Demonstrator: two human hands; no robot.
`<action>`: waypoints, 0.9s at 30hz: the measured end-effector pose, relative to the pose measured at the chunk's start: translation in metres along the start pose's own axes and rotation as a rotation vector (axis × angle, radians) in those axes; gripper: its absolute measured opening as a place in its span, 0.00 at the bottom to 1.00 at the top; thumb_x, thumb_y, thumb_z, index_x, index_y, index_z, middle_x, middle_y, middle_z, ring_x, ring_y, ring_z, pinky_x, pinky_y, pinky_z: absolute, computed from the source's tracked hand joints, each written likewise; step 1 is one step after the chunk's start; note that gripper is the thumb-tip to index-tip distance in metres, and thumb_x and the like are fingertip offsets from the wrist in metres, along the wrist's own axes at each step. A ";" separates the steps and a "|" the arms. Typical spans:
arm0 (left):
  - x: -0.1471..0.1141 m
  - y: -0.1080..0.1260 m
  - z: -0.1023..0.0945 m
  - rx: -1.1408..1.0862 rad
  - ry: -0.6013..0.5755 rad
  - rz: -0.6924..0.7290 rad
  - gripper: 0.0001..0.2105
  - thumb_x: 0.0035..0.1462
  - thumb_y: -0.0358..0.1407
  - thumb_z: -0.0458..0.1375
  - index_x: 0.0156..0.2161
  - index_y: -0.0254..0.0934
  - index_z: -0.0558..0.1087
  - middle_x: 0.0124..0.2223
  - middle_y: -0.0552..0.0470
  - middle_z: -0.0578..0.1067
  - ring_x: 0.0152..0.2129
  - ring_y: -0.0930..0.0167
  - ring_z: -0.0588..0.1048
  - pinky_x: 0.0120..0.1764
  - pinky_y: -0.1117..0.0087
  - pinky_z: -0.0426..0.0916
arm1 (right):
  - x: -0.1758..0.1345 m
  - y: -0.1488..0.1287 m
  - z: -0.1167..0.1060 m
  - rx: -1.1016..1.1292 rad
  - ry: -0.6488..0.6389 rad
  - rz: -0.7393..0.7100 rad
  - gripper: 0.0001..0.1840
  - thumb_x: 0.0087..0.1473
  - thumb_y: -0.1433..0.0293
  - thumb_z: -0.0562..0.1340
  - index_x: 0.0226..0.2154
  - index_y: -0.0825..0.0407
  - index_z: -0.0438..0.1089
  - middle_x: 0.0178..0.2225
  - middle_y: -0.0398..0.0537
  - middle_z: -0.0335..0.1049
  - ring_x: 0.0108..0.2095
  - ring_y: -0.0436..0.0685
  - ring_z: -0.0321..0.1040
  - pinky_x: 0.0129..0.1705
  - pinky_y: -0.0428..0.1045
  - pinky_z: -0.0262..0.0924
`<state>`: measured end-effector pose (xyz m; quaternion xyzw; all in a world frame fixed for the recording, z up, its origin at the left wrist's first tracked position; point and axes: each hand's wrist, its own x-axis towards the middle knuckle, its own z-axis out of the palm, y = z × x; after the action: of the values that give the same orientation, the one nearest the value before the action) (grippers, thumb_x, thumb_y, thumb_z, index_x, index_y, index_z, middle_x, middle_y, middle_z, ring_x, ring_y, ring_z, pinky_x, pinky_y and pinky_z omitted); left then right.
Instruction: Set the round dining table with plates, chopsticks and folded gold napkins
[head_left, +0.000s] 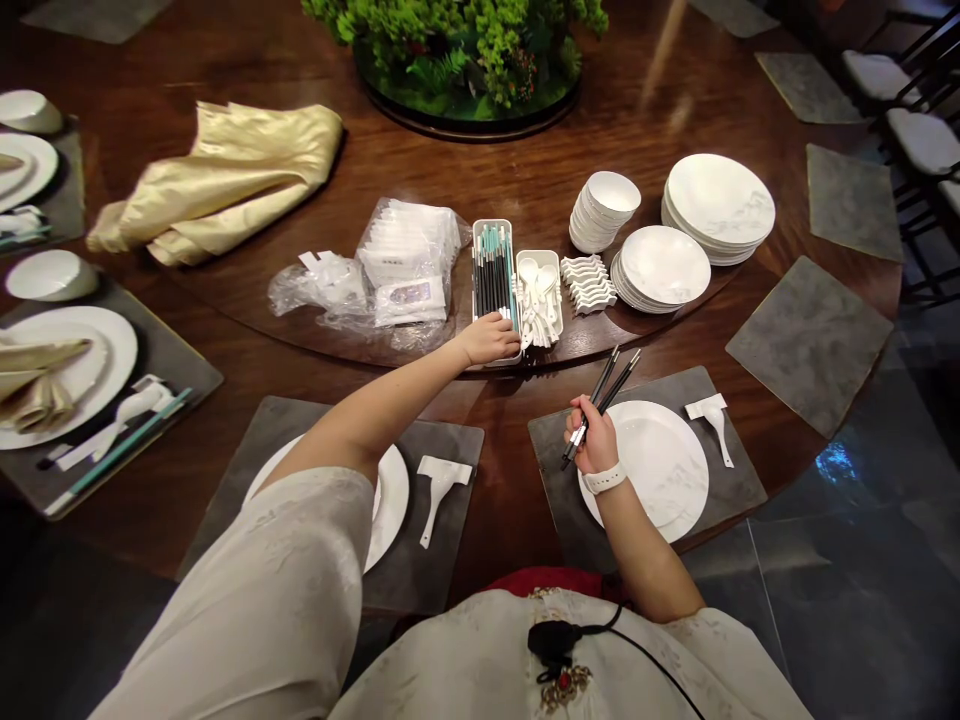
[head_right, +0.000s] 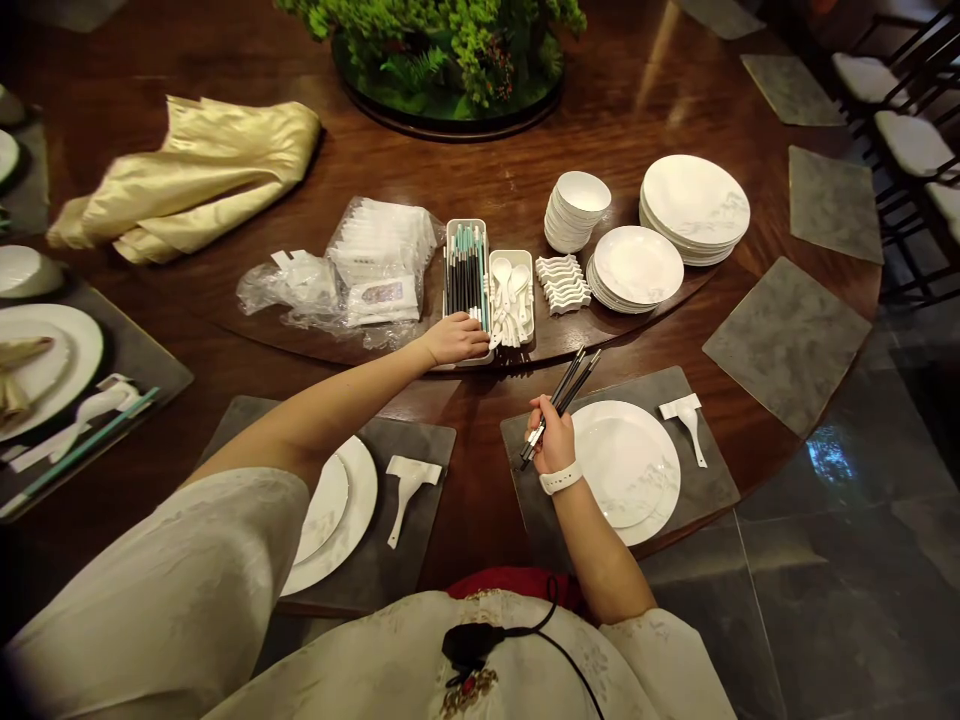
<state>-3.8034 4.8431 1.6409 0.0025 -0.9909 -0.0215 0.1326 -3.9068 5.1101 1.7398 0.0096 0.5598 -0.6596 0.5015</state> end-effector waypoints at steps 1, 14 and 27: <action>0.001 0.000 0.000 -0.001 -0.012 -0.001 0.13 0.64 0.35 0.53 0.28 0.39 0.74 0.33 0.50 0.77 0.31 0.70 0.68 0.36 0.65 0.56 | 0.000 0.000 0.000 -0.002 0.001 0.000 0.18 0.44 0.57 0.69 0.27 0.52 0.66 0.14 0.31 0.55 0.12 0.42 0.45 0.12 0.41 0.36; -0.004 0.002 -0.024 -0.041 0.001 0.035 0.14 0.65 0.34 0.49 0.31 0.39 0.74 0.31 0.49 0.76 0.28 0.72 0.68 0.34 0.67 0.59 | -0.003 0.006 -0.001 -0.074 -0.039 0.017 0.20 0.44 0.55 0.69 0.26 0.52 0.66 0.14 0.32 0.54 0.13 0.42 0.46 0.13 0.41 0.40; -0.045 0.132 -0.070 -0.057 0.447 0.010 0.06 0.64 0.36 0.55 0.38 0.38 0.73 0.30 0.52 0.77 0.27 0.74 0.76 0.30 0.73 0.68 | 0.040 0.026 0.053 -0.131 -0.206 0.086 0.23 0.43 0.53 0.70 0.34 0.54 0.70 0.26 0.43 0.73 0.15 0.43 0.54 0.14 0.42 0.40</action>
<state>-3.7416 4.9726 1.7023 -0.0013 -0.9359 -0.0478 0.3490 -3.8806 5.0480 1.7179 -0.0669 0.5462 -0.5969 0.5838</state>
